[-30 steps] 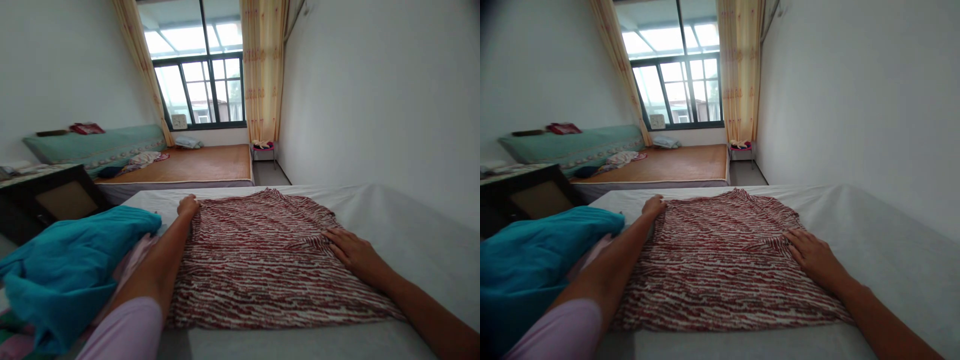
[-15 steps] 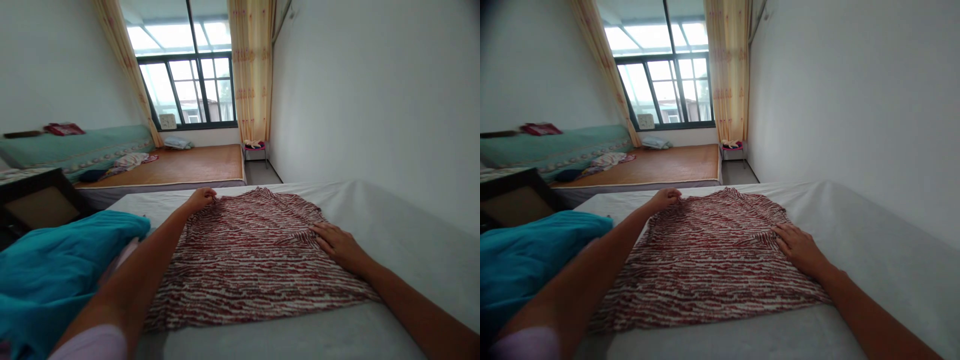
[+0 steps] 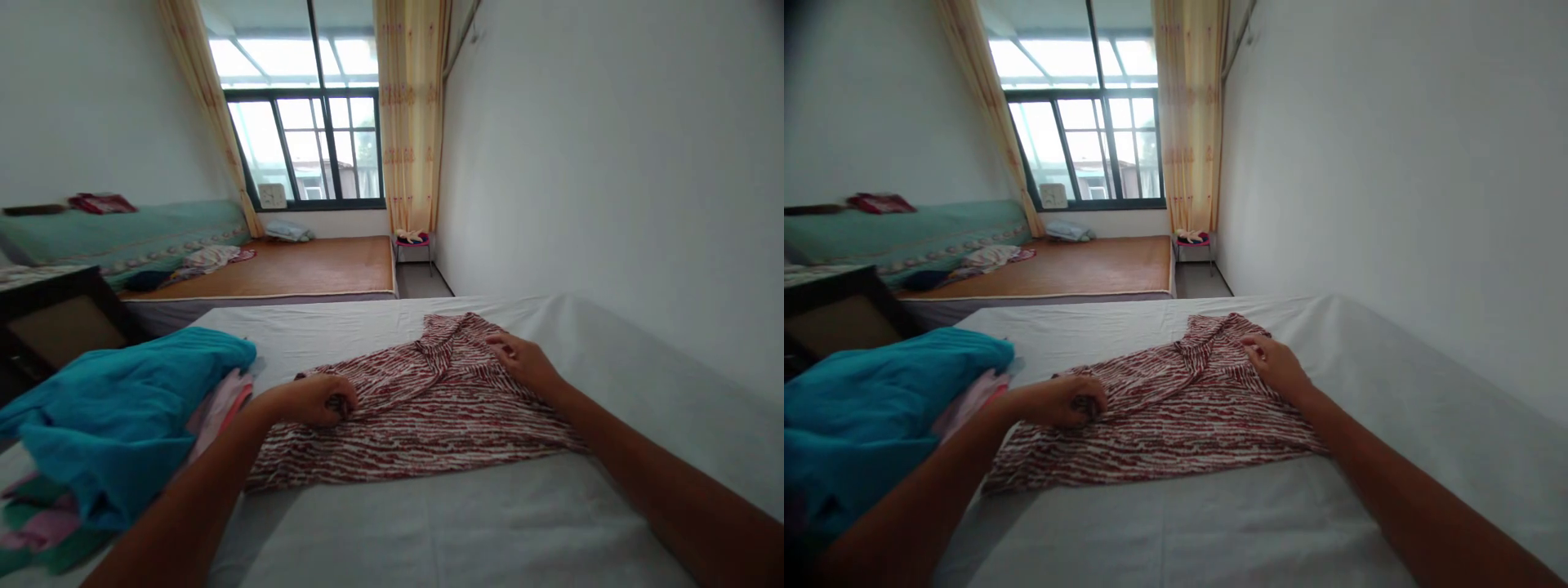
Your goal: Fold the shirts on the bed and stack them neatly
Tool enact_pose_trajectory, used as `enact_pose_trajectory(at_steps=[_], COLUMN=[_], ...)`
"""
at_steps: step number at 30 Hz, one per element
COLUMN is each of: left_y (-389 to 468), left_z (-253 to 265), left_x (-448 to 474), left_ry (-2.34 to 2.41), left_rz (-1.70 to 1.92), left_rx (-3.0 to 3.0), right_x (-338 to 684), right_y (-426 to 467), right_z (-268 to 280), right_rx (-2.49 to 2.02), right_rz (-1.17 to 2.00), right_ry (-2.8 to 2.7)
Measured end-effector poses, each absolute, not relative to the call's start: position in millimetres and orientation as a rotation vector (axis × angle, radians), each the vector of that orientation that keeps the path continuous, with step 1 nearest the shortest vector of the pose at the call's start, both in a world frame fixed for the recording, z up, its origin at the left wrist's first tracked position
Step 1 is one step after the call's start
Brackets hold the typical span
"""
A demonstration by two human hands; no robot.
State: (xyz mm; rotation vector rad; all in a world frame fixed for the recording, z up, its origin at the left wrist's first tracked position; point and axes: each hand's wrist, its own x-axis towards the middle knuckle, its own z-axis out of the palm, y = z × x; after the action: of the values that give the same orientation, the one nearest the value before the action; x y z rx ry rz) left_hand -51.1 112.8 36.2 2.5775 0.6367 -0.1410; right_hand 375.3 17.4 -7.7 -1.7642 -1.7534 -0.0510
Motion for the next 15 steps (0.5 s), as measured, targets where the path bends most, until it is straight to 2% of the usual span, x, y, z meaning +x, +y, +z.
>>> enact_pose_trajectory(at_steps=[6,11,15], left_y=[114.2,120.8,122.3], left_z=[43.3,33.4,29.9], left_x=[-59.3,-64.6,-70.0], left_ry=[0.642,0.586,0.596], left_rz=[-0.155,-0.145,-0.144], left_rx=[2.641,2.606,2.616], right_x=[355.7,345.0,345.1], right_y=[113.4,187.6,209.6], right_z=[14.6,-9.0,-26.5], right_rx=[-1.963,-1.996,-1.943], right_rz=[-0.108,-0.015,0.154], right_ry=[-1.957,-1.926,-1.933])
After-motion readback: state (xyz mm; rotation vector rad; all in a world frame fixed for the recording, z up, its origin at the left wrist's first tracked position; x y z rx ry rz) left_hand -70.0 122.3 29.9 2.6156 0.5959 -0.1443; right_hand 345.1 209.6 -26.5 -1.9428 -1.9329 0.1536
